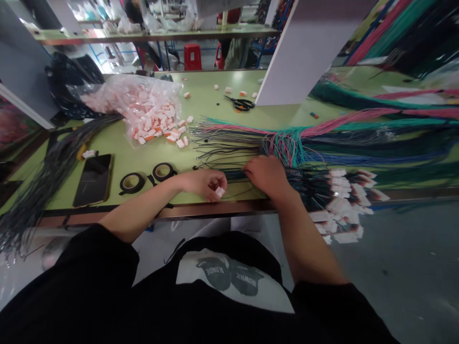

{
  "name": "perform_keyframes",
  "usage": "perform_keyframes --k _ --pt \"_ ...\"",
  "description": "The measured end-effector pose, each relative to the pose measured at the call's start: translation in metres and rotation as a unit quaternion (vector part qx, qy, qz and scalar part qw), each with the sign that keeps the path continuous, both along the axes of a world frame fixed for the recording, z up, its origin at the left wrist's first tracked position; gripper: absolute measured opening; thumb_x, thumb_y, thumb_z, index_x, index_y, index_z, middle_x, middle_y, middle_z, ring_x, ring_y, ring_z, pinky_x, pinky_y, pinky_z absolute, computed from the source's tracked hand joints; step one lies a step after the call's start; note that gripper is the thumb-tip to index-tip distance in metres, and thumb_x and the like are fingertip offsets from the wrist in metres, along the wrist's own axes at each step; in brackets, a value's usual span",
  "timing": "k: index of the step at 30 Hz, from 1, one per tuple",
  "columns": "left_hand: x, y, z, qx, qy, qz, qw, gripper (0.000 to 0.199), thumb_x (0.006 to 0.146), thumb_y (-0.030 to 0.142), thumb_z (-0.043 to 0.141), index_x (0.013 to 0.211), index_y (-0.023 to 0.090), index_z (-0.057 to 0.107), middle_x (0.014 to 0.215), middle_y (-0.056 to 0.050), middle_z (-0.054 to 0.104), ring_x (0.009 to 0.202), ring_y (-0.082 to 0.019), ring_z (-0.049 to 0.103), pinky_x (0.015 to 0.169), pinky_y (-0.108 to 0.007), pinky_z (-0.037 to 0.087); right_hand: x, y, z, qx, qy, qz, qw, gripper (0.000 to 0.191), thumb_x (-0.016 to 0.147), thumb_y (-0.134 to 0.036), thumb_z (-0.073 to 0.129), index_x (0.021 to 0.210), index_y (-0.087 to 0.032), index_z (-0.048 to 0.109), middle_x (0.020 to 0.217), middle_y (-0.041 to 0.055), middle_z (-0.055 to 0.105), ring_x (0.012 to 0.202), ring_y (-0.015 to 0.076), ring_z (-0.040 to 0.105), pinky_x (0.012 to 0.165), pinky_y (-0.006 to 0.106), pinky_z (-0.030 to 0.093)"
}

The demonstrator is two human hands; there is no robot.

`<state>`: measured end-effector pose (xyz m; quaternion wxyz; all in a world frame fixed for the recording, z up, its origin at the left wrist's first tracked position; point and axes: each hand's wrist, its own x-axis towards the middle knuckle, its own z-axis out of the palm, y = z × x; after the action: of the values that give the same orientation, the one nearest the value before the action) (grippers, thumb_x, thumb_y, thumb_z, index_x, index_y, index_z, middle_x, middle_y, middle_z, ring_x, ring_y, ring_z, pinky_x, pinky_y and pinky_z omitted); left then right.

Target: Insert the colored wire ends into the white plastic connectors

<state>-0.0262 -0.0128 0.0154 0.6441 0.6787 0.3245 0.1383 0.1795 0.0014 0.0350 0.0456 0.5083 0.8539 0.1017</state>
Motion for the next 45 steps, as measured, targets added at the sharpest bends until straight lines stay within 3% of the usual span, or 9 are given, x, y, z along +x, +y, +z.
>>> perform_keyframes --k 9,14,17,25,31,36,40,45 --pt "0.006 -0.006 -0.003 0.011 0.012 0.003 1.0 0.026 0.06 0.01 0.064 0.081 0.016 0.051 0.062 0.006 0.057 0.051 -0.006 0.054 0.044 -0.015 0.039 0.012 -0.002 -0.003 -0.018 -0.033 0.008 0.999 0.03 0.084 -0.018 0.039 0.086 -0.012 0.068 0.09 0.0138 0.069 0.088 0.0242 0.059 0.066 0.032 0.031" --pt "0.009 -0.007 -0.007 -0.012 0.034 0.055 0.998 0.058 0.061 0.014 0.065 0.115 0.017 0.045 0.06 0.008 0.055 0.044 -0.008 0.055 0.043 -0.019 0.042 0.016 -0.005 0.0 -0.045 -0.028 0.026 0.998 0.027 0.081 -0.017 0.043 0.089 -0.013 0.069 0.092 0.012 0.069 0.088 0.023 0.058 0.07 0.031 0.034" --pt "0.01 -0.009 -0.005 -0.016 0.069 0.065 0.995 0.069 0.061 0.016 0.065 0.126 0.013 0.041 0.059 0.007 0.055 0.044 -0.011 0.057 0.043 -0.02 0.042 0.019 -0.005 0.001 -0.063 -0.035 0.038 0.997 0.027 0.079 -0.016 0.044 0.089 -0.013 0.07 0.092 0.0112 0.069 0.088 0.0221 0.058 0.073 0.03 0.036" --pt "0.012 -0.02 0.002 0.026 0.126 0.057 0.99 0.055 0.063 0.02 0.063 0.116 0.012 0.054 0.06 0.005 0.058 0.042 -0.008 0.055 0.043 -0.018 0.035 0.022 -0.003 0.005 -0.1 -0.02 0.027 0.994 0.031 0.075 -0.012 0.046 0.091 -0.018 0.071 0.094 0.0079 0.07 0.089 0.0213 0.06 0.074 0.03 0.04" --pt "0.013 -0.021 -0.001 0.023 0.115 0.064 0.991 0.062 0.063 0.018 0.061 0.123 0.01 0.048 0.055 0.006 0.057 0.04 -0.008 0.054 0.041 -0.017 0.035 0.016 -0.001 0.006 -0.104 0.004 -0.006 0.995 0.034 0.077 -0.013 0.044 0.099 -0.018 0.069 0.098 0.0077 0.07 0.089 0.021 0.061 0.071 0.029 0.039" --pt "0.014 -0.02 0.002 0.021 0.14 0.054 0.989 0.066 0.064 0.018 0.061 0.127 0.008 0.044 0.054 0.006 0.056 0.043 -0.009 0.055 0.042 -0.018 0.037 -0.002 -0.006 0.002 -0.096 0.005 0.031 0.995 0.03 0.084 -0.025 0.041 0.092 -0.017 0.069 0.093 0.0093 0.069 0.087 0.0207 0.059 0.065 0.028 0.035" --pt "0.014 -0.021 0.007 0.041 0.172 0.051 0.983 0.064 0.066 0.018 0.06 0.127 0.009 0.044 0.059 0.005 0.058 0.046 -0.01 0.057 0.044 -0.018 0.039 -0.01 -0.008 -0.001 -0.083 -0.003 0.029 0.996 0.027 0.083 -0.022 0.042 0.087 -0.014 0.067 0.09 0.0116 0.067 0.084 0.0217 0.058 0.061 0.028 0.032" --pt "0.014 -0.025 0.006 0.039 0.152 0.074 0.985 0.07 0.067 0.018 0.06 0.131 0.01 0.036 0.059 0.006 0.055 0.044 -0.009 0.055 0.044 -0.018 0.04 0.005 -0.005 0.004 -0.055 0.113 -0.006 0.992 0.023 0.08 -0.021 0.043 0.078 -0.017 0.065 0.083 0.0085 0.067 0.078 0.0199 0.057 0.061 0.028 0.032"
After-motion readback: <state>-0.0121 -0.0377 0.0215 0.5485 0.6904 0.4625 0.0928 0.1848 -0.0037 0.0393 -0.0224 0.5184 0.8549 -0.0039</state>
